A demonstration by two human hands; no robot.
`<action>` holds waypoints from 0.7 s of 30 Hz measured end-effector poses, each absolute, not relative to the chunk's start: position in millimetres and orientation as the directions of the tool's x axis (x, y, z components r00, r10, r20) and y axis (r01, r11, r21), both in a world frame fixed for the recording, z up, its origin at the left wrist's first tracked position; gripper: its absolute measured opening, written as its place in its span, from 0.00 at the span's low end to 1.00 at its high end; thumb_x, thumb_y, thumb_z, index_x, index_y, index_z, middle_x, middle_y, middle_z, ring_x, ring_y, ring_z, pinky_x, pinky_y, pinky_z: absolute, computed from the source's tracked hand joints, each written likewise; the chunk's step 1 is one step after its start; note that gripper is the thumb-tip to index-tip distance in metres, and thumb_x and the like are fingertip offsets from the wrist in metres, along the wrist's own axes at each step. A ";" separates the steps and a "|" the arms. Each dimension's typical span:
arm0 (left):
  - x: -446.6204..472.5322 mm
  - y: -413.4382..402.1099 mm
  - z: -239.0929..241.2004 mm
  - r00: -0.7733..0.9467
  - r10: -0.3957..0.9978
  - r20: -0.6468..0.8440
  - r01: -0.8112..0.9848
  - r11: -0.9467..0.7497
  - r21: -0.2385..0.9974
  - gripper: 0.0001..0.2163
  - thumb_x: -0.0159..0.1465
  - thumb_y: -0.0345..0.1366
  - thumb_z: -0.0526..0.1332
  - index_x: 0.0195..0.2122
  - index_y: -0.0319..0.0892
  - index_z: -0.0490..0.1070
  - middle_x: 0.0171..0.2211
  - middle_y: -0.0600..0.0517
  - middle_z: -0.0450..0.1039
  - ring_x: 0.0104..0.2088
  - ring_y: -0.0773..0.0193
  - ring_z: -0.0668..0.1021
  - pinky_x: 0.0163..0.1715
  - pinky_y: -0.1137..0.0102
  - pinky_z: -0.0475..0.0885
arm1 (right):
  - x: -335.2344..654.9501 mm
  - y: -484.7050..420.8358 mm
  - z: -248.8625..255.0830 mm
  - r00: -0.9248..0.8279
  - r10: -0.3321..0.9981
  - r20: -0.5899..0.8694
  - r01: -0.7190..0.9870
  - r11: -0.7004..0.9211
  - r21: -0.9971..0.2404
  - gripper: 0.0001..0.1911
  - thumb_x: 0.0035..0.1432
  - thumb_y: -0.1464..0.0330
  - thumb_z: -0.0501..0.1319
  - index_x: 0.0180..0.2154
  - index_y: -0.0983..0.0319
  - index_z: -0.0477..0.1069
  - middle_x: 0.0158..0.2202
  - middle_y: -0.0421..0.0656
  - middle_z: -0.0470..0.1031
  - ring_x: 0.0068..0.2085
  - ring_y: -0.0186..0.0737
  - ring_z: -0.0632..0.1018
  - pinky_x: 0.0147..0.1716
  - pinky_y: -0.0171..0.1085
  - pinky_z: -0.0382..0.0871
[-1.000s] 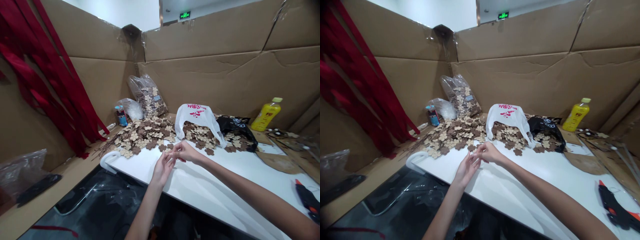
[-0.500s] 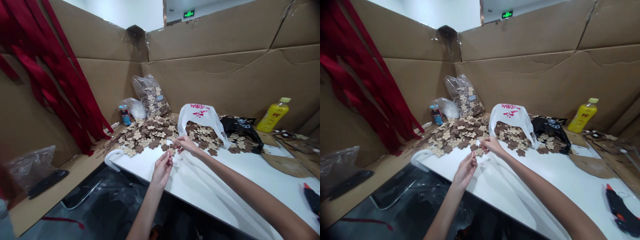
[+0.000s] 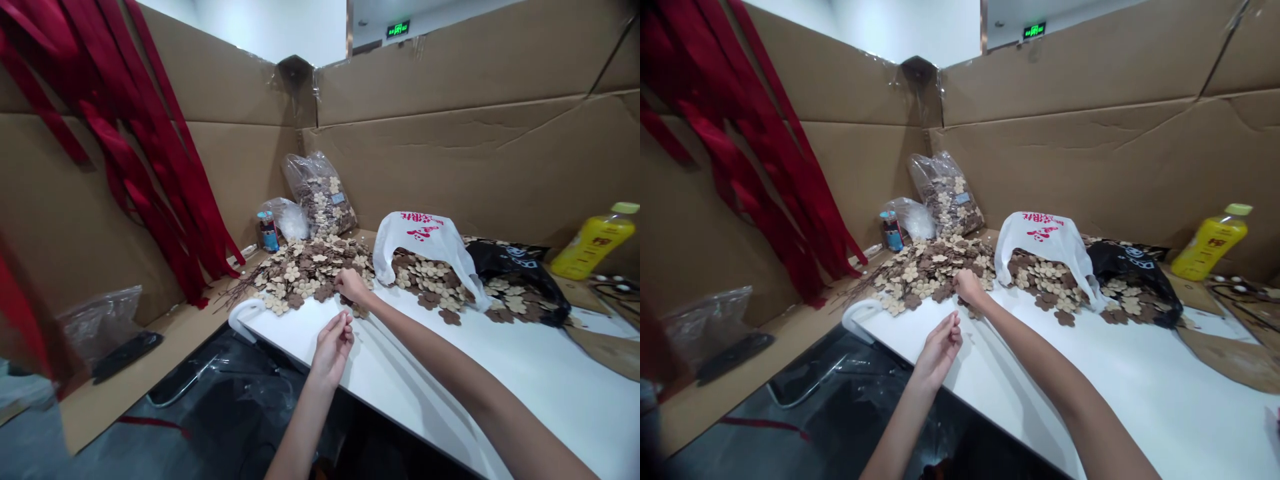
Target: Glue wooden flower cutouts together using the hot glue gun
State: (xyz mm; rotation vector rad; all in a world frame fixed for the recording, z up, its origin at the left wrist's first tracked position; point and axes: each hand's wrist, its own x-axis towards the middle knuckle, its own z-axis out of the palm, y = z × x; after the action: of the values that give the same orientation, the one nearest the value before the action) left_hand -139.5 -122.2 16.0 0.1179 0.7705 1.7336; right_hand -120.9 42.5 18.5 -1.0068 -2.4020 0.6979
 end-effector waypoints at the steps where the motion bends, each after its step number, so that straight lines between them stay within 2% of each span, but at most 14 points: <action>1: -139.3 -121.7 16.1 -0.316 0.896 -0.313 -0.833 -0.104 0.543 0.05 0.56 0.21 0.58 0.31 0.32 0.72 0.26 0.50 0.70 0.21 0.78 0.69 0.21 0.84 0.67 | -119.9 42.2 17.5 -0.633 0.746 0.207 0.518 0.606 -0.603 0.10 0.43 0.79 0.56 0.25 0.65 0.75 0.27 0.48 0.76 0.31 0.39 0.74 0.30 0.31 0.61; 7: -136.1 -117.9 16.3 -0.292 0.903 -0.316 -0.847 -0.091 0.524 0.05 0.58 0.21 0.57 0.32 0.31 0.72 0.26 0.49 0.70 0.21 0.77 0.70 0.21 0.83 0.67 | -115.3 44.7 11.6 -0.573 0.772 0.275 0.447 0.575 -0.685 0.07 0.47 0.73 0.57 0.25 0.65 0.74 0.26 0.45 0.76 0.28 0.35 0.73 0.28 0.30 0.62; 13: -136.0 -112.1 15.2 -0.279 0.901 -0.333 -0.856 -0.076 0.511 0.06 0.58 0.22 0.56 0.32 0.32 0.71 0.28 0.48 0.72 0.23 0.75 0.72 0.24 0.82 0.69 | -98.9 48.3 30.7 -0.518 0.801 0.301 0.357 0.522 -0.775 0.10 0.49 0.66 0.57 0.26 0.66 0.72 0.20 0.41 0.72 0.22 0.32 0.69 0.22 0.29 0.61; 18: -137.1 -104.5 19.1 -0.209 0.902 -0.378 -0.887 -0.012 0.462 0.07 0.61 0.28 0.55 0.35 0.32 0.71 0.33 0.45 0.74 0.30 0.70 0.76 0.31 0.78 0.71 | -68.5 32.0 57.7 -0.593 0.743 0.309 0.144 0.476 -0.868 0.11 0.46 0.63 0.60 0.23 0.66 0.70 0.17 0.39 0.67 0.19 0.31 0.67 0.19 0.29 0.59; 21: -137.2 -97.6 22.2 -0.178 0.923 -0.340 -0.903 -0.015 0.430 0.09 0.62 0.32 0.54 0.35 0.33 0.71 0.33 0.44 0.74 0.33 0.67 0.76 0.35 0.75 0.72 | -48.6 9.4 66.3 -0.684 0.674 0.279 0.146 0.501 -0.853 0.09 0.46 0.65 0.60 0.23 0.66 0.70 0.17 0.40 0.69 0.20 0.32 0.68 0.19 0.30 0.60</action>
State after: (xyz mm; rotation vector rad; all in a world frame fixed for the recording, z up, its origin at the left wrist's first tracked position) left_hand -137.2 -97.6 22.2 0.0412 0.6508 1.6239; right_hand -48.6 9.4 66.3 -0.6693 -2.1434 1.1398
